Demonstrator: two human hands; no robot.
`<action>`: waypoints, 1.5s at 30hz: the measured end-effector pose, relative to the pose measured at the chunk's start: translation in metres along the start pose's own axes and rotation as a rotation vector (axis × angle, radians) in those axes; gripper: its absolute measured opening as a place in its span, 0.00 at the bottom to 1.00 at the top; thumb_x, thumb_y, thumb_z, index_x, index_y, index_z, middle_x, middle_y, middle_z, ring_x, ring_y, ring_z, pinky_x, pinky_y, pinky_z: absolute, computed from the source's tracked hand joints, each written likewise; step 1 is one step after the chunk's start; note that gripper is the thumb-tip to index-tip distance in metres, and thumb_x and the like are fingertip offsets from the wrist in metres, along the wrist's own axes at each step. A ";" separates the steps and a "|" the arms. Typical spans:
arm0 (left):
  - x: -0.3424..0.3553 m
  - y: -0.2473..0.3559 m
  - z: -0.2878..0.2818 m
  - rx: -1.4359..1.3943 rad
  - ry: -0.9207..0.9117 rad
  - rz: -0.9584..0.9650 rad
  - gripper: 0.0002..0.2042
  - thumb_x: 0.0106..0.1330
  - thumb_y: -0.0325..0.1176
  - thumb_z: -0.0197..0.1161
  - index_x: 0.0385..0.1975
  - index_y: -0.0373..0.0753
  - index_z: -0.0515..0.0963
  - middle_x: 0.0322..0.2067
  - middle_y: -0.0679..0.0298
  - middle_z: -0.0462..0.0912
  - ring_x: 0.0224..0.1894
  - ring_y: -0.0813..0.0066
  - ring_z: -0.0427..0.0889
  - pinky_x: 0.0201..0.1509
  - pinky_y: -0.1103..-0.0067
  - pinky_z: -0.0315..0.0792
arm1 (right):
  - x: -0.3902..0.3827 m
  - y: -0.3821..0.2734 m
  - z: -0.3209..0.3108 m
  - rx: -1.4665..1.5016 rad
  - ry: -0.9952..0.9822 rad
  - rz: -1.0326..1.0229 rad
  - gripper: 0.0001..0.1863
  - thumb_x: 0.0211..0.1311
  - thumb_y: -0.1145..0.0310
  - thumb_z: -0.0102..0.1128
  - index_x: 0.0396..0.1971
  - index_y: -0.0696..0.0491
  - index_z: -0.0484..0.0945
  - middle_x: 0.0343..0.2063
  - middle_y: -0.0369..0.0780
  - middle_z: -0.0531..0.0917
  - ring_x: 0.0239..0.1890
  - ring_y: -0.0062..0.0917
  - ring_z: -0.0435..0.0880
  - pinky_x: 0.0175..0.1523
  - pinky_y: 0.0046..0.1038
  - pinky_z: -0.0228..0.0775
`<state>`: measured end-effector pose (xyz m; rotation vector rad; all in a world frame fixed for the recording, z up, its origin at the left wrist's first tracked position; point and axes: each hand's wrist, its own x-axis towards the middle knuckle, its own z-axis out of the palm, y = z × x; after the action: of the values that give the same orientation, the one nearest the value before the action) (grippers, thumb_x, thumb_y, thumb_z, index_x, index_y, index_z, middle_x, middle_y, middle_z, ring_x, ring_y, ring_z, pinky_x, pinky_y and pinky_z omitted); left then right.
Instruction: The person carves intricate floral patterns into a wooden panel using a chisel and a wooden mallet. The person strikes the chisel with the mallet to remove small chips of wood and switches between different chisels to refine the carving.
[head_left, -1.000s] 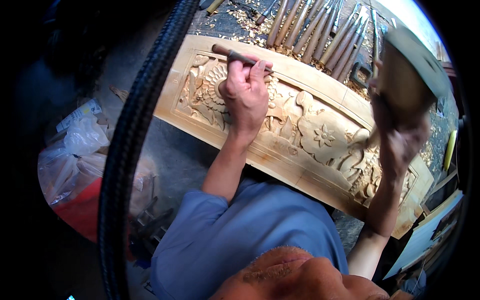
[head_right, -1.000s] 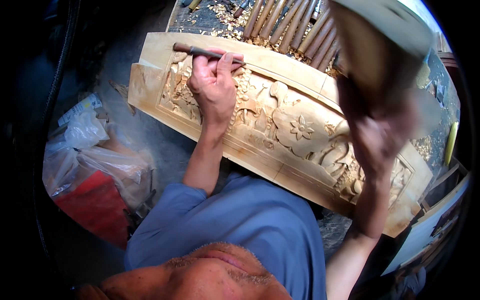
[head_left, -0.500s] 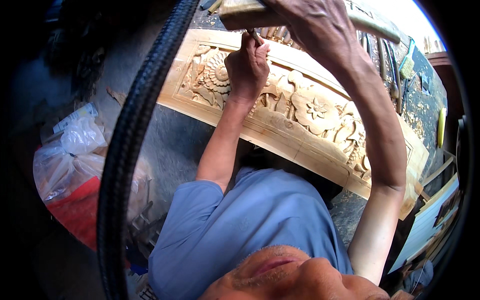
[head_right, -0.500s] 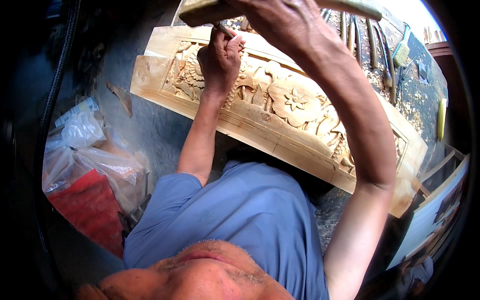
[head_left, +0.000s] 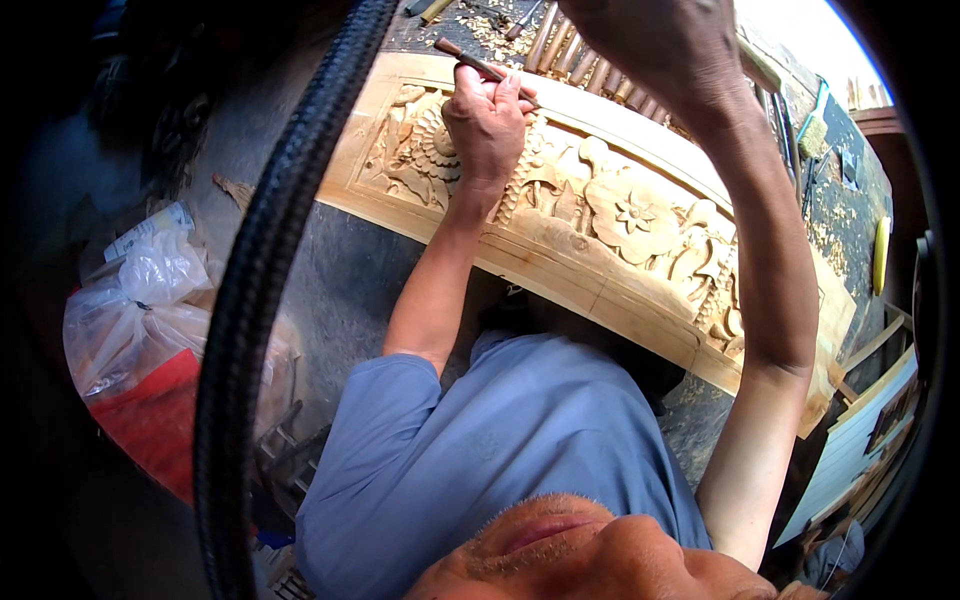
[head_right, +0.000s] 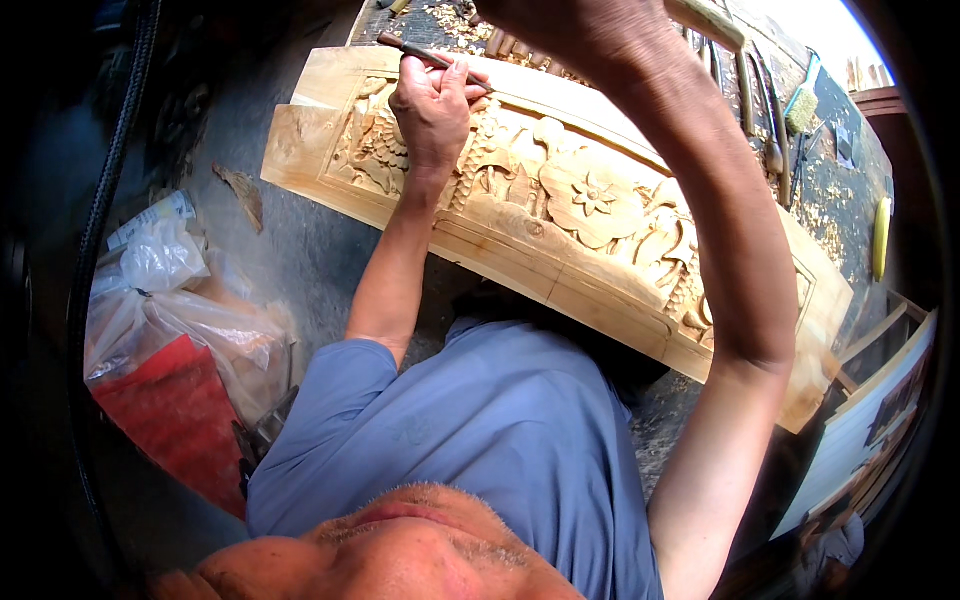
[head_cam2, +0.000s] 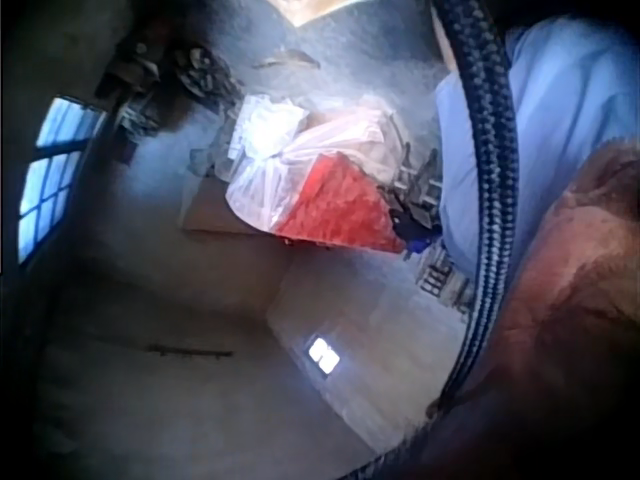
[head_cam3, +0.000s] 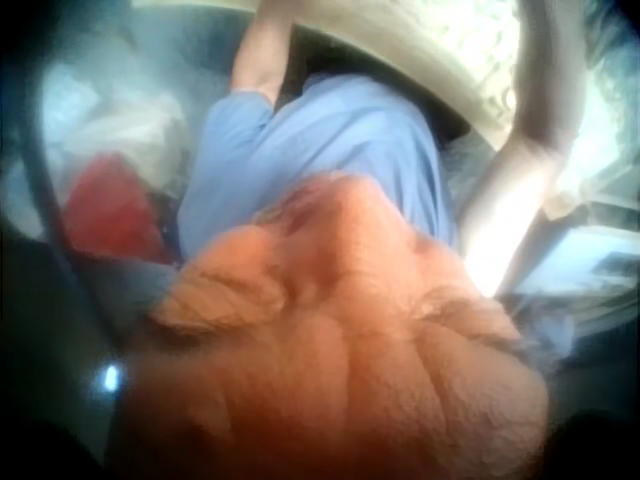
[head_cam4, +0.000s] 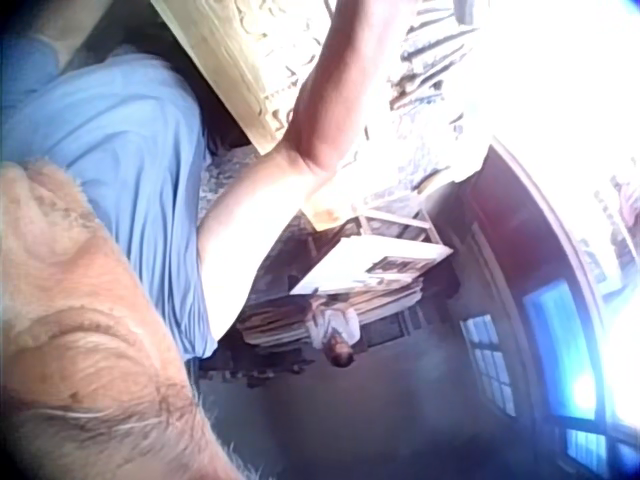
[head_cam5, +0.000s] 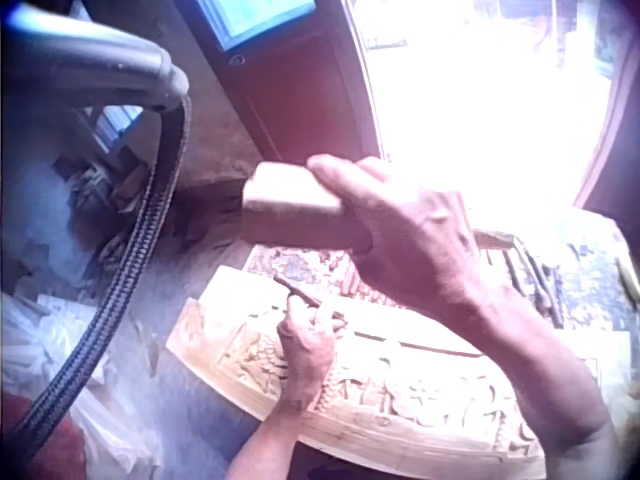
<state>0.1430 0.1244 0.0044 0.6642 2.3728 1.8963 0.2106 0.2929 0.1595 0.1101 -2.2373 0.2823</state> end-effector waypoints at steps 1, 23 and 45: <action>0.001 -0.001 0.000 -0.008 -0.001 0.018 0.06 0.75 0.25 0.59 0.41 0.30 0.70 0.27 0.56 0.88 0.26 0.73 0.89 0.30 0.79 0.83 | 0.001 0.001 0.002 0.120 0.057 0.082 0.29 0.54 0.81 0.64 0.59 0.52 0.78 0.41 0.45 0.88 0.35 0.33 0.90 0.37 0.30 0.86; 0.003 -0.004 0.000 0.314 -0.111 0.377 0.05 0.75 0.26 0.59 0.40 0.33 0.71 0.27 0.59 0.89 0.28 0.71 0.91 0.28 0.77 0.83 | -0.024 0.020 0.029 -0.223 -0.245 -0.144 0.19 0.69 0.75 0.54 0.59 0.51 0.75 0.35 0.40 0.82 0.38 0.31 0.84 0.38 0.34 0.79; 0.016 -0.009 -0.005 0.248 -0.203 0.335 0.07 0.74 0.30 0.62 0.41 0.35 0.72 0.26 0.63 0.89 0.26 0.76 0.89 0.28 0.79 0.82 | -0.013 0.018 0.026 0.282 0.010 -0.002 0.21 0.65 0.82 0.57 0.56 0.50 0.78 0.37 0.37 0.86 0.28 0.24 0.84 0.27 0.21 0.79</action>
<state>0.1245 0.1241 0.0010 1.2787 2.5077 1.5458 0.1963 0.3039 0.1306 0.2607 -2.1755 0.5956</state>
